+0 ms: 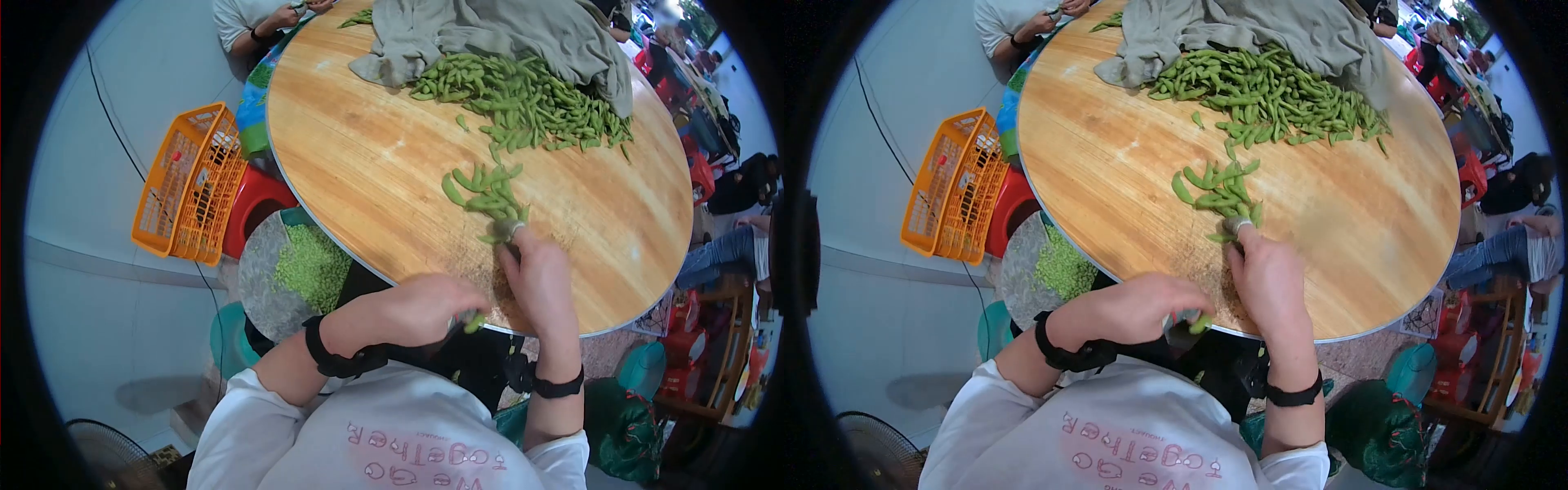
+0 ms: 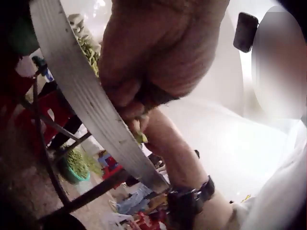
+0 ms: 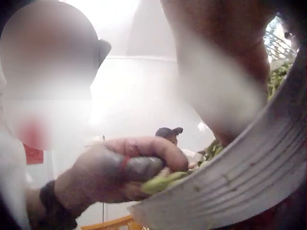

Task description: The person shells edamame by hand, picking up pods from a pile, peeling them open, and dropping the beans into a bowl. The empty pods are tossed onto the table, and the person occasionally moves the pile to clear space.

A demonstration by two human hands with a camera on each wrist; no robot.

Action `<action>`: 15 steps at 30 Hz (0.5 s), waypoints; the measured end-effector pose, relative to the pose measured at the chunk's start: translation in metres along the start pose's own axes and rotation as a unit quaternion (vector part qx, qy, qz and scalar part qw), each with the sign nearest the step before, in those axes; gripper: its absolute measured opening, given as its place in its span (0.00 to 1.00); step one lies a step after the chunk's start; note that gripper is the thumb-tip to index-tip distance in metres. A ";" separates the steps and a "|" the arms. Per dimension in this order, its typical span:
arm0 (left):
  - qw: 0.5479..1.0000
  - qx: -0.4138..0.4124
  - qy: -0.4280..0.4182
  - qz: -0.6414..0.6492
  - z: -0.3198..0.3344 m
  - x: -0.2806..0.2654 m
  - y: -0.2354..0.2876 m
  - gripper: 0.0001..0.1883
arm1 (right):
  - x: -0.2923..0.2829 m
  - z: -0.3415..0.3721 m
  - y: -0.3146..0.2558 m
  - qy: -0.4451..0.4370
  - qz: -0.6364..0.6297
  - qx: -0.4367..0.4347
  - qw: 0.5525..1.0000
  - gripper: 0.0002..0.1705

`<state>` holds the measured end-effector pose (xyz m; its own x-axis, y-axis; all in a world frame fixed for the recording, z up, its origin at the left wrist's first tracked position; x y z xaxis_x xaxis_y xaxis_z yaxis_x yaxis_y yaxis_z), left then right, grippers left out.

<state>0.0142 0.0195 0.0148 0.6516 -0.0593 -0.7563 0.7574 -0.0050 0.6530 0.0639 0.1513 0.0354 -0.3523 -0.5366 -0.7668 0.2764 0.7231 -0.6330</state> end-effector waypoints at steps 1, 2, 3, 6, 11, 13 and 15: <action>0.999 -0.003 -0.034 0.031 -0.001 0.002 0.000 0.24 | 0.000 0.002 0.000 -0.016 0.018 0.000 1.000 0.11; 0.999 -0.006 -0.031 0.032 0.000 0.003 0.001 0.24 | 0.001 0.006 0.000 -0.032 0.036 0.002 0.999 0.11; 0.997 -0.055 0.038 0.038 0.002 -0.002 -0.005 0.25 | 0.001 0.010 0.002 -0.033 0.036 0.000 0.999 0.11; 0.993 -0.098 0.052 0.040 0.002 -0.006 -0.001 0.25 | -0.004 0.021 0.010 -0.003 0.044 -0.013 0.999 0.09; 0.884 -0.134 0.171 0.414 -0.011 0.001 -0.015 0.14 | -0.005 0.035 0.011 0.054 -0.476 0.108 0.871 0.06; 0.847 -0.118 0.195 0.480 -0.016 0.004 -0.017 0.13 | 0.005 0.042 0.006 0.006 -0.558 0.160 0.814 0.06; 0.785 -0.067 0.237 0.568 -0.017 0.002 -0.014 0.10 | 0.011 0.045 0.005 -0.001 -0.577 0.178 0.797 0.08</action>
<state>0.0051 0.0364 0.0036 0.8284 0.4288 0.3604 -0.3478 -0.1108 0.9310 0.1016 0.1295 0.0185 -0.5554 -0.7555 0.3476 0.0059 -0.4215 -0.9068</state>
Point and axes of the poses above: each hand's wrist, its own z-axis away from the middle knuckle, its own x-axis out of the palm, y = z × x, the point moved 5 cm from there along -z, towards the middle knuckle, and after that the axes turned 14 degrees about -z, right-handed, at the moved point
